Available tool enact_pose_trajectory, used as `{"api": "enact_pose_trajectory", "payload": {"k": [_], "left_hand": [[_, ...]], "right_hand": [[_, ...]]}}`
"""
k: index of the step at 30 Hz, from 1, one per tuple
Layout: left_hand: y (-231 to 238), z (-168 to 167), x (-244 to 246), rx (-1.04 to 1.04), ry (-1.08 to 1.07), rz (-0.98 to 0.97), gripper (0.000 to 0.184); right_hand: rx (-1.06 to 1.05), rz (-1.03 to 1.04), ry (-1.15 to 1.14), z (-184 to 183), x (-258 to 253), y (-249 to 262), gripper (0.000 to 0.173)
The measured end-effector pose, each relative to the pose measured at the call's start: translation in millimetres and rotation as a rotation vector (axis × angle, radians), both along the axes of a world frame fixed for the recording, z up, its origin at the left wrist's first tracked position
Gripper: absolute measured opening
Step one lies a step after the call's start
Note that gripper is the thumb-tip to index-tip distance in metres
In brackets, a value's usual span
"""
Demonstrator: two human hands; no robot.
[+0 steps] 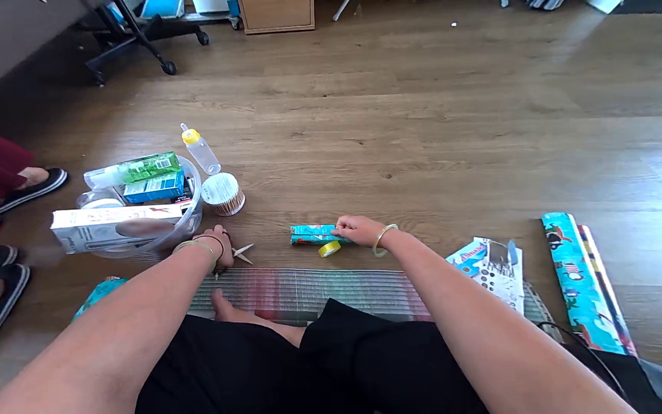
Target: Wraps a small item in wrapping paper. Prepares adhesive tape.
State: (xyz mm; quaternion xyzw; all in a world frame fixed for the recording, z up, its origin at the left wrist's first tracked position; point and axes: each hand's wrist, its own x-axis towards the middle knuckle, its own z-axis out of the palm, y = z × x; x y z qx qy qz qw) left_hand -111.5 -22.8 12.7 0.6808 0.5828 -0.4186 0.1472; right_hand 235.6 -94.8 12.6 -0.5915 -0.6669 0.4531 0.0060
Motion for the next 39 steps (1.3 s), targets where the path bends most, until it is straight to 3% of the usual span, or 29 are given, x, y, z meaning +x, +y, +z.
{"api": "enact_pose_trajectory", "payload": {"k": [2,5,9,11,13,15,17,19,26,30,34,36,39], "left_hand": [[2.7,1.2,5.7,-0.058,-0.005,0.017,0.063],[-0.7,12.1,16.2,0.177,-0.087,-0.068,0.039],[-18.0,23.0,66.5,0.269,-0.493,-0.222,0.051],[-43.8,17.8,106.6,0.199,-0.694,-0.137,0.06],[-65.9,7.7,140.1,0.115,-0.751,-0.064,0.076],[-77.2,-6.9,159.2,0.078,-0.783,0.001,0.067],[-80.8,-13.0,166.4,0.078,-0.802,0.077,0.043],[-78.9,-5.4,165.5,0.05,-0.808,0.162,0.035],[-31.7,9.0,109.4,-0.257,-0.515,0.134,0.043],[-19.9,14.1,84.3,-0.155,-0.338,0.0,0.052],[-28.2,25.8,117.6,0.148,-0.798,-0.06,0.029],[-32.2,23.5,140.7,0.098,-0.962,-0.084,0.032],[-34.1,12.4,161.1,0.054,-1.032,-0.054,0.033]], "right_hand": [[0.009,-0.01,0.015,-2.1,0.5,-0.1,0.031],[0.009,-0.02,0.022,-3.3,1.6,1.2,0.031],[0.012,-0.011,0.047,-5.3,3.1,2.4,0.03],[0.01,-0.02,0.053,-4.0,2.6,2.4,0.03],[0.0,-0.031,0.054,-1.7,2.3,2.7,0.031],[-0.002,-0.035,0.05,-1.4,1.8,2.1,0.031],[-0.002,-0.034,0.046,-0.9,1.0,0.8,0.031],[-0.006,-0.04,0.053,0.2,1.5,1.5,0.03],[-0.042,-0.055,0.065,1.3,0.8,4.2,0.032],[-0.03,-0.037,0.064,-0.2,1.5,6.1,0.032],[-0.019,-0.024,0.061,-2.2,1.4,5.5,0.031],[-0.013,-0.018,0.057,-1.0,1.4,5.4,0.031],[0.009,-0.005,0.052,-1.9,2.0,5.0,0.028]]}}
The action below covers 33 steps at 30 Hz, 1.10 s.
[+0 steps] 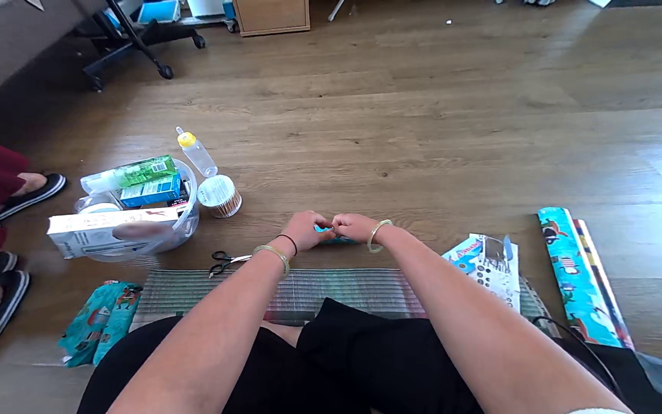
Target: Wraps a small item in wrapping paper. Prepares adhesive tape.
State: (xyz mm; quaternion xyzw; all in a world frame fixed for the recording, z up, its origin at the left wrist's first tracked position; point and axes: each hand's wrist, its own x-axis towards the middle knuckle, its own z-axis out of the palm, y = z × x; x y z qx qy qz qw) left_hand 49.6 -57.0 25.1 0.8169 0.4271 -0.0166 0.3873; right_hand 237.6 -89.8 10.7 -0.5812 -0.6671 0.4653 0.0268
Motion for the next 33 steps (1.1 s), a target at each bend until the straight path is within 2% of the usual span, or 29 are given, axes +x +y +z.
{"api": "enact_pose_trajectory", "payload": {"k": [6,15,17,20,23,25,30,33], "left_hand": [[3.2,-2.6,6.9,-0.058,0.045,0.057,0.028],[3.2,-14.8,6.9,-0.068,-0.059,0.052,0.024],[1.8,-15.6,5.2,-0.122,-0.117,0.144,0.024],[-5.6,-13.8,4.9,-0.313,-0.244,0.467,0.021],[-11.9,-16.0,6.2,-0.458,-0.244,0.665,0.021],[-15.4,-19.7,9.4,-0.451,-0.212,0.708,0.021],[-12.6,-32.2,13.5,-0.18,-0.041,0.612,0.026],[-18.7,-34.4,17.8,-0.113,0.005,0.637,0.023]], "right_hand": [[-0.005,-0.01,0.014,-0.5,2.2,-2.2,0.025],[-0.054,-0.073,0.061,2.9,-0.3,-4.5,0.025],[-0.09,-0.132,0.111,3.5,-1.0,-4.9,0.03],[-0.124,-0.197,0.172,-1.1,-0.4,-5.6,0.034],[-0.149,-0.237,0.19,-0.8,-1.8,-6.1,0.04],[-0.141,-0.238,0.179,-0.9,-1.1,-7.7,0.04],[-0.051,-0.238,0.187,-0.2,0.5,-14.7,0.036],[-0.031,-0.239,0.187,-2.6,-1.7,-15.3,0.033]]}}
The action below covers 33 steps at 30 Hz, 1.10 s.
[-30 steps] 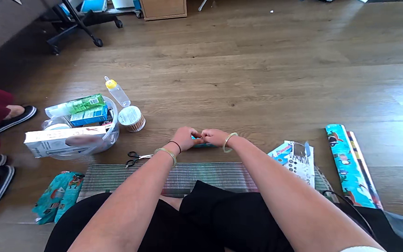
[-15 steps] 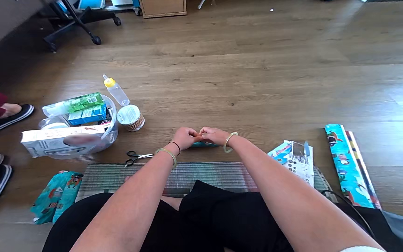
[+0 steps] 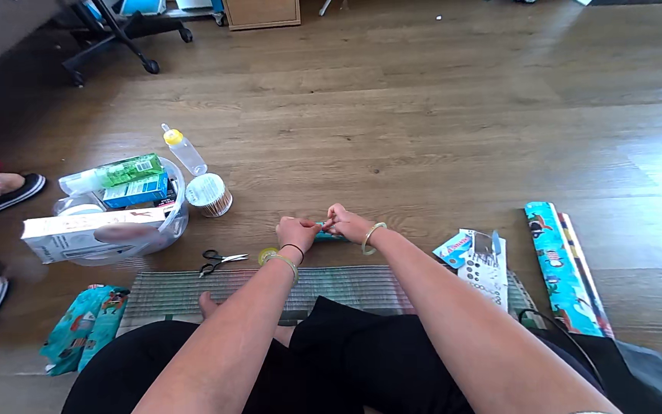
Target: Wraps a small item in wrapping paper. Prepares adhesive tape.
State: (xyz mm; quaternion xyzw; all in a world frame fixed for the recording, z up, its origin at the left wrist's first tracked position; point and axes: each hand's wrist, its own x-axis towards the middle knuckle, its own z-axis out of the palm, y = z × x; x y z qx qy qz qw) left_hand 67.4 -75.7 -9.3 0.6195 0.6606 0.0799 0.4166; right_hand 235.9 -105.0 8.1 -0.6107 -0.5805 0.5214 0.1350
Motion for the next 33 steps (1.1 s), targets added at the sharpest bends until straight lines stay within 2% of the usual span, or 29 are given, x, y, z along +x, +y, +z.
{"api": "enact_pose_trajectory", "payload": {"k": [9,15,19,24,28,33], "left_hand": [[-4.7,-10.7,-1.7,0.077,0.068,0.066,0.021],[-6.1,-15.0,-5.7,0.131,0.022,0.066,0.02],[-9.3,-15.4,-11.0,0.178,-0.034,0.008,0.019],[-31.4,6.0,-23.5,0.261,-0.187,-0.107,0.013],[-36.6,16.6,-24.0,0.157,-0.279,-0.007,0.018],[-40.2,8.8,-14.5,0.135,-0.146,0.112,0.015]], "right_hand": [[0.001,-0.003,0.006,-1.9,-0.7,0.1,0.031],[0.002,0.01,-0.018,-1.6,-1.9,1.3,0.03],[0.01,0.016,-0.028,-2.5,-1.4,1.0,0.029],[-0.006,-0.008,-0.019,0.0,-2.9,-1.1,0.03],[0.012,-0.004,-0.022,-1.0,-2.3,-3.1,0.029],[0.032,-0.007,-0.027,-5.8,-1.7,-1.9,0.028]]}}
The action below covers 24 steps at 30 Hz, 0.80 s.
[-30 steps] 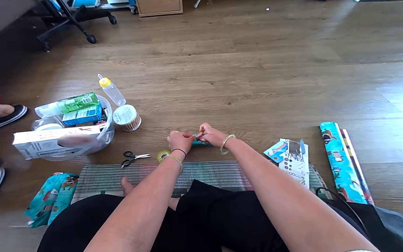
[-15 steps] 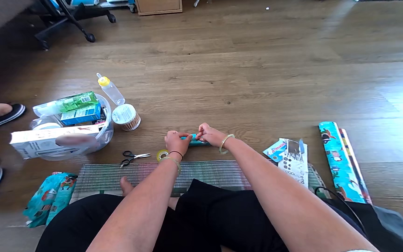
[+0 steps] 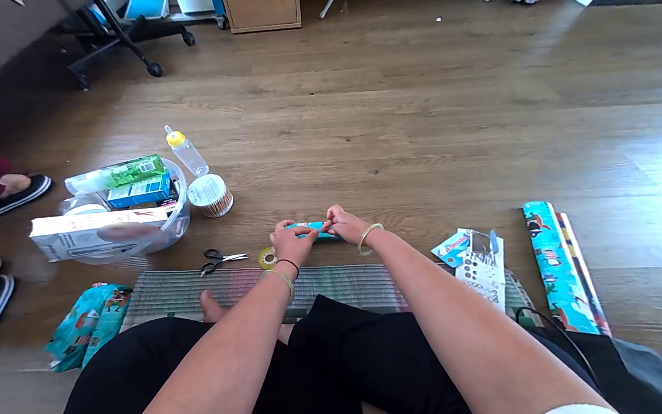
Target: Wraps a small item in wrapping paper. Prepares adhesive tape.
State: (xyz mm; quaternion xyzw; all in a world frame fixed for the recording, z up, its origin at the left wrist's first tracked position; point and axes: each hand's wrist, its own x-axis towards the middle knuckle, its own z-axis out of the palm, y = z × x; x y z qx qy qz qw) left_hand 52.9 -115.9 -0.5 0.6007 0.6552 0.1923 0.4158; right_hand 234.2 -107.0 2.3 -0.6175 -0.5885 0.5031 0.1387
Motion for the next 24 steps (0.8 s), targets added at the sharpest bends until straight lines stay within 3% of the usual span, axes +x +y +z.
{"api": "enact_pose_trajectory", "payload": {"k": [14,24], "left_hand": [[0.3,-27.5,14.5,0.077,0.071,0.13,0.017],[6.0,-31.4,16.6,0.093,0.153,0.085,0.015]], "right_hand": [[-0.016,-0.003,-0.008,2.6,-1.5,1.9,0.027],[-0.018,0.003,-0.041,4.5,-2.7,-0.2,0.027]]}}
